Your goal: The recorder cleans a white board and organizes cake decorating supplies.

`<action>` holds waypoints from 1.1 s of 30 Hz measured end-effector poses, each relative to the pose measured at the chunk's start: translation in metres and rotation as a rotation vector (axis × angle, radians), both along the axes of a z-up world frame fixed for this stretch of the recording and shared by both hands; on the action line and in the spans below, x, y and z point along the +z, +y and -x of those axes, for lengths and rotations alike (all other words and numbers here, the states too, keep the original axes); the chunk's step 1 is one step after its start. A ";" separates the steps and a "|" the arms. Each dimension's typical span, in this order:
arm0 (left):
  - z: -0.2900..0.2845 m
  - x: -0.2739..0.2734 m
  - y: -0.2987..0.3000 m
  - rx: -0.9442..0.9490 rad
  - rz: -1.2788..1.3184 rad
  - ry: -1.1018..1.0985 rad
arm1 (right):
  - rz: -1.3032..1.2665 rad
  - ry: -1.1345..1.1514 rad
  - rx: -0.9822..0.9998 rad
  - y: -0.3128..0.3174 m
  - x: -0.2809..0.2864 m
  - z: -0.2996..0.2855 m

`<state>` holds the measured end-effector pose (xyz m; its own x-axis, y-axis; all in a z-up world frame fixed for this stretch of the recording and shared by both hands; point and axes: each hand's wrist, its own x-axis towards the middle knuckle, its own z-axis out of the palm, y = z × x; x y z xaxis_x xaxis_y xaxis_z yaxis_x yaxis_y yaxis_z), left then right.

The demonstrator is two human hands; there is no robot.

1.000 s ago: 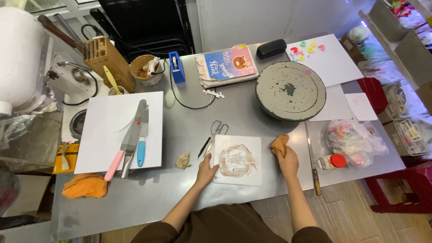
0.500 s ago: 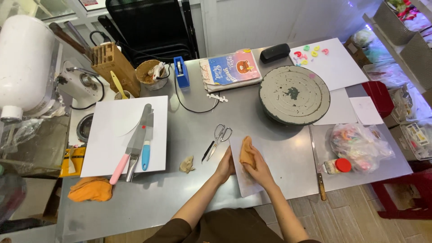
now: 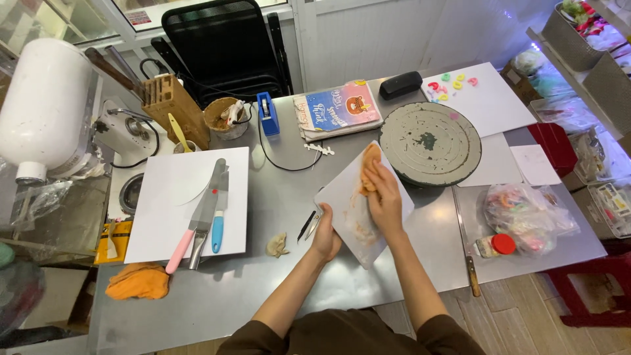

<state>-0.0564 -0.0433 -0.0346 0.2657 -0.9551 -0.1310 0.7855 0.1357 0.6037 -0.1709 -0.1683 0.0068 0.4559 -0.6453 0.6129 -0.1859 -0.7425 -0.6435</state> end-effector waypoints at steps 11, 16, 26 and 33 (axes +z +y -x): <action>-0.027 0.045 0.012 0.111 0.079 -0.093 | 0.172 -0.040 0.031 0.004 0.087 -0.025; -0.040 0.044 0.011 0.131 0.048 -0.146 | 0.180 -0.025 0.235 0.059 0.079 -0.027; -0.039 0.079 0.020 0.190 0.094 -0.035 | 0.069 -0.095 0.059 0.029 0.080 -0.028; -0.056 0.093 0.028 0.230 0.221 -0.005 | 0.299 0.015 0.297 0.036 0.015 -0.004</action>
<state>-0.0004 -0.0149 0.0587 0.4784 -0.8749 0.0752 0.7160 0.4382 0.5435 -0.1668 -0.1321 0.0220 0.6057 -0.2795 0.7450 0.0562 -0.9189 -0.3905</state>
